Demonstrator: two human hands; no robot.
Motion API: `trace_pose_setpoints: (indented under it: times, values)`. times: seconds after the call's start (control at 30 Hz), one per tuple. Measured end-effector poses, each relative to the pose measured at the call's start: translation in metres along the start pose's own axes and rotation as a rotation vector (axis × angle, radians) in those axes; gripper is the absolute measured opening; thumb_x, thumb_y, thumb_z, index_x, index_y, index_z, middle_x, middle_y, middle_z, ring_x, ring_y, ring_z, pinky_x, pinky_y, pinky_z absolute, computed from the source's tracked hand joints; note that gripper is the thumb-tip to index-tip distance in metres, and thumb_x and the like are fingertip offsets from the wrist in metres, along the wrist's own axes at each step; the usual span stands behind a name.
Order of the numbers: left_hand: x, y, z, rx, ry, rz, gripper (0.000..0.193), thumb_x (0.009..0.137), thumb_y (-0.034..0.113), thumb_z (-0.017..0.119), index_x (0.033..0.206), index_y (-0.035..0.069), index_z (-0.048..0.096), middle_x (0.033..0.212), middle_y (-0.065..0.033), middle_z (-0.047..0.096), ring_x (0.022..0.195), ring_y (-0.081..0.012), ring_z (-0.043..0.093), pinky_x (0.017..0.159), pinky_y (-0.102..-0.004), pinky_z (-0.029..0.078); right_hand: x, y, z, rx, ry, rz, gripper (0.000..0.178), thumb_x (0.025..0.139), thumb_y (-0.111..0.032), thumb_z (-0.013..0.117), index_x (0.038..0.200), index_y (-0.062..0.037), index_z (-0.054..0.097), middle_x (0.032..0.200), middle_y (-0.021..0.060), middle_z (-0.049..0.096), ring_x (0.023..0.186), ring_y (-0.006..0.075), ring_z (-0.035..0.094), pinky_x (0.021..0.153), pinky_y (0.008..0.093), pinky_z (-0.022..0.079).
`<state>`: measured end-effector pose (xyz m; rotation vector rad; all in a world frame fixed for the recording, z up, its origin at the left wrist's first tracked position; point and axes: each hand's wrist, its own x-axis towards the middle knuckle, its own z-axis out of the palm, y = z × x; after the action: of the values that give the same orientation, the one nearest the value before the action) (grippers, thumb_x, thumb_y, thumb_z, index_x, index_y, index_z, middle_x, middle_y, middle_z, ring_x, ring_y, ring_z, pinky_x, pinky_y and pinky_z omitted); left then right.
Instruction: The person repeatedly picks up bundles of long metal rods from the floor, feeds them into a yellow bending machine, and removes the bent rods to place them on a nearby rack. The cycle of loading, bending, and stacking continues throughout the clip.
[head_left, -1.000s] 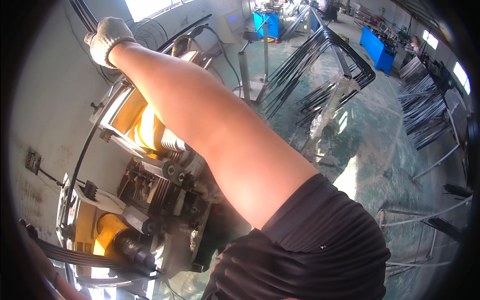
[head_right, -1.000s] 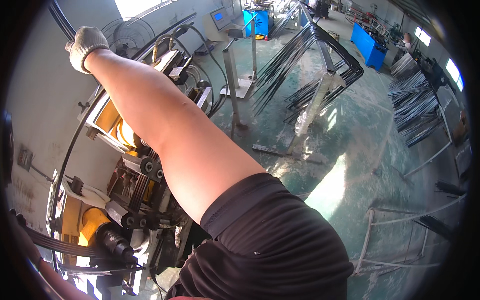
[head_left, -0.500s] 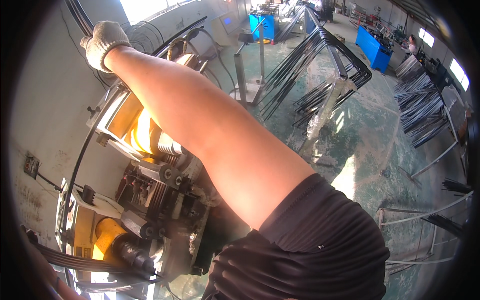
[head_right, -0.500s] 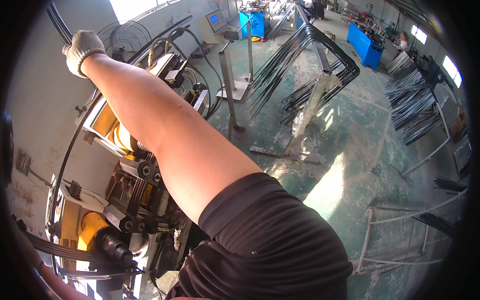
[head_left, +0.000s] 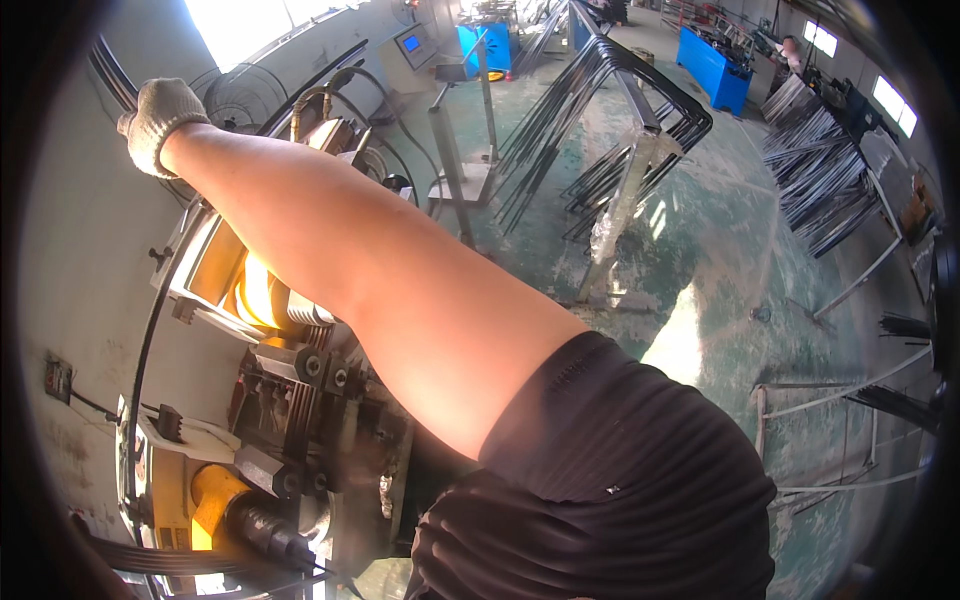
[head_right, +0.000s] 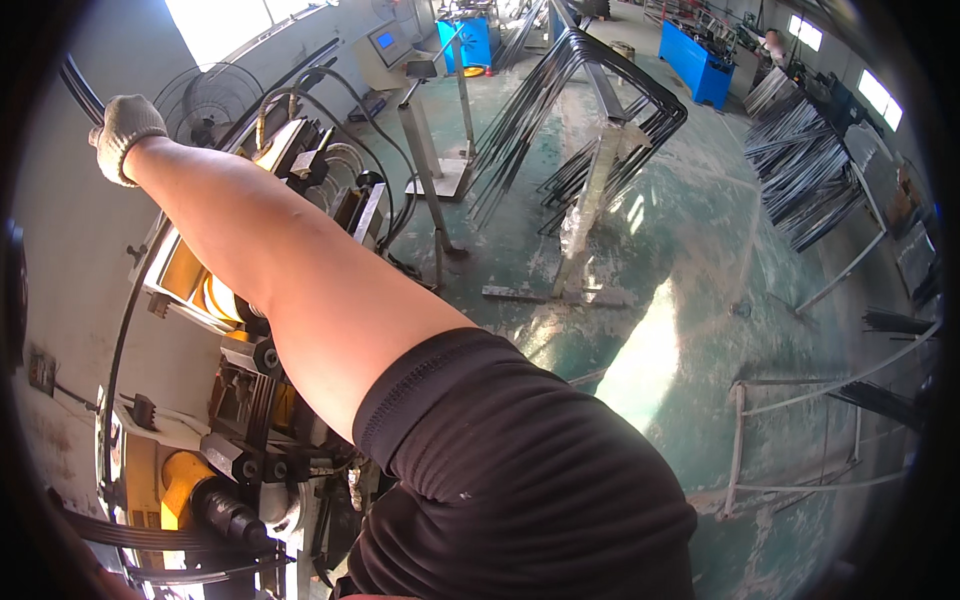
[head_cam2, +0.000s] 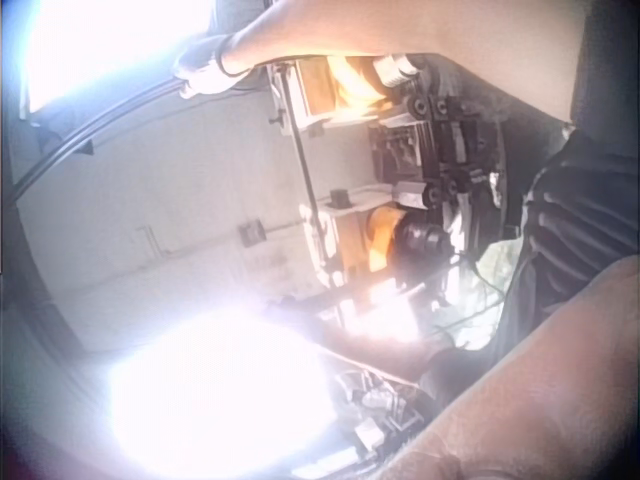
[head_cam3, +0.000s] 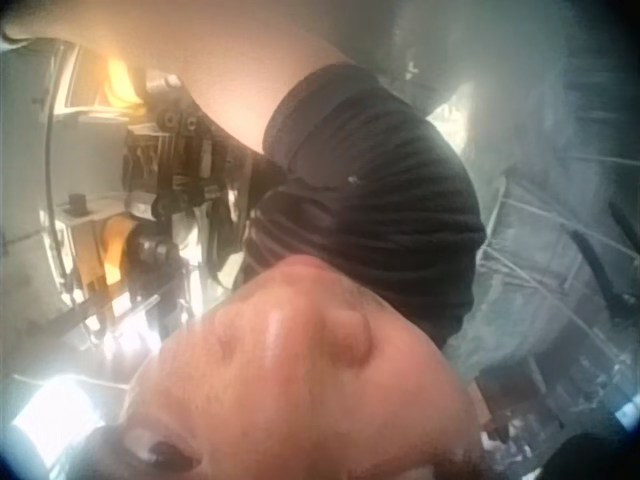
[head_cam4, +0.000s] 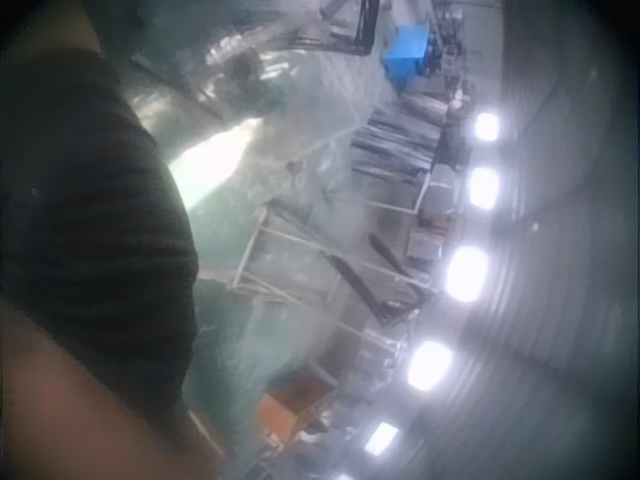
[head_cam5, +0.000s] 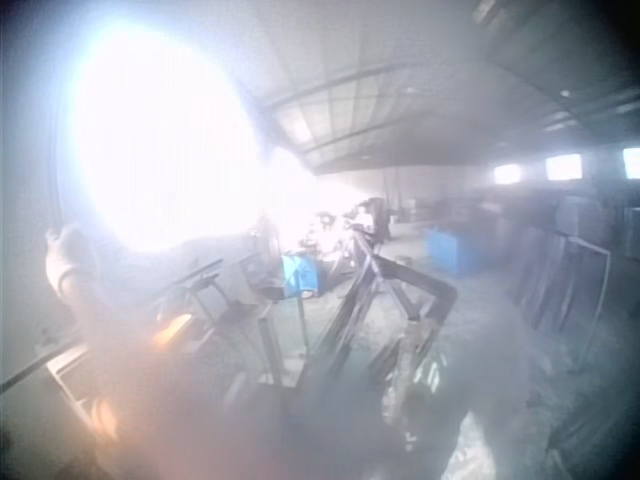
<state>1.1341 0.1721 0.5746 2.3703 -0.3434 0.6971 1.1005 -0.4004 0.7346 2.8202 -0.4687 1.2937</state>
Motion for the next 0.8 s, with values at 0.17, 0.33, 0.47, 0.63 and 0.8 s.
trace_pose_setpoints:
  times: [0.17, 0.33, 0.47, 0.63, 0.8]
  values:
    - [-0.016, -0.002, -0.014, -0.006, 0.028, -0.012, 0.047, 0.105, 0.038, 0.064, 0.137, 0.004, 0.069, 0.127, -0.01, 0.075, 0.112, -0.0235, 0.072, 0.106, -0.0375, 0.051, -0.016, 0.004, 0.006, -0.059, 0.005, -0.006, 0.047, 0.103, -0.025, 0.057, 0.15, -0.0289, 0.062, 0.124, 0.0066, 0.075, 0.107, 0.0266, 0.076, 0.088, 0.0363, 0.061]
    - [-0.009, 0.003, -0.024, -0.014, 0.043, 0.042, 0.048, 0.106, 0.039, 0.064, 0.138, 0.003, 0.069, 0.127, -0.0101, 0.075, 0.112, -0.0229, 0.072, 0.106, -0.0371, 0.051, -0.025, 0.018, 0.059, 0.052, 0.059, 0.095, 0.044, 0.1, -0.026, 0.064, 0.143, -0.0173, 0.065, 0.118, 0.0118, 0.076, 0.107, 0.0271, 0.075, 0.088, 0.0382, 0.061]
    - [0.002, 0.001, -0.039, -0.054, 0.051, 0.121, 0.049, 0.106, 0.039, 0.063, 0.139, 0.003, 0.068, 0.127, -0.0102, 0.075, 0.112, -0.0225, 0.072, 0.106, -0.0368, 0.051, -0.062, 0.012, 0.025, 0.604, 0.006, 0.455, 0.042, 0.097, -0.032, 0.07, 0.137, -0.0186, 0.071, 0.129, 0.0137, 0.073, 0.116, 0.0311, 0.072, 0.088, 0.041, 0.061]
    - [0.02, 0.008, -0.081, -0.14, 0.033, 0.189, 0.05, 0.107, 0.039, 0.062, 0.141, 0.003, 0.068, 0.127, -0.0103, 0.075, 0.112, -0.0219, 0.072, 0.106, -0.0364, 0.051, -0.06, 0.019, 0.037, 0.833, 0.26, 0.359, 0.041, 0.103, -0.033, 0.065, 0.113, 0.0067, 0.071, 0.12, 0.0327, 0.071, 0.116, 0.0466, 0.068, 0.099, 0.0496, 0.053]
    - [0.018, 0.048, -0.092, -0.28, -0.016, -0.023, 0.042, 0.109, 0.03, 0.062, 0.139, 0.002, 0.067, 0.115, -0.0101, 0.076, 0.105, -0.0191, 0.07, 0.103, -0.0341, 0.049, -0.092, 0.026, 0.028, 0.614, 0.287, 0.298, 0.051, 0.098, -0.034, 0.071, 0.129, 0.0064, 0.063, 0.123, 0.0306, 0.07, 0.113, 0.0451, 0.069, 0.1, 0.0487, 0.053]
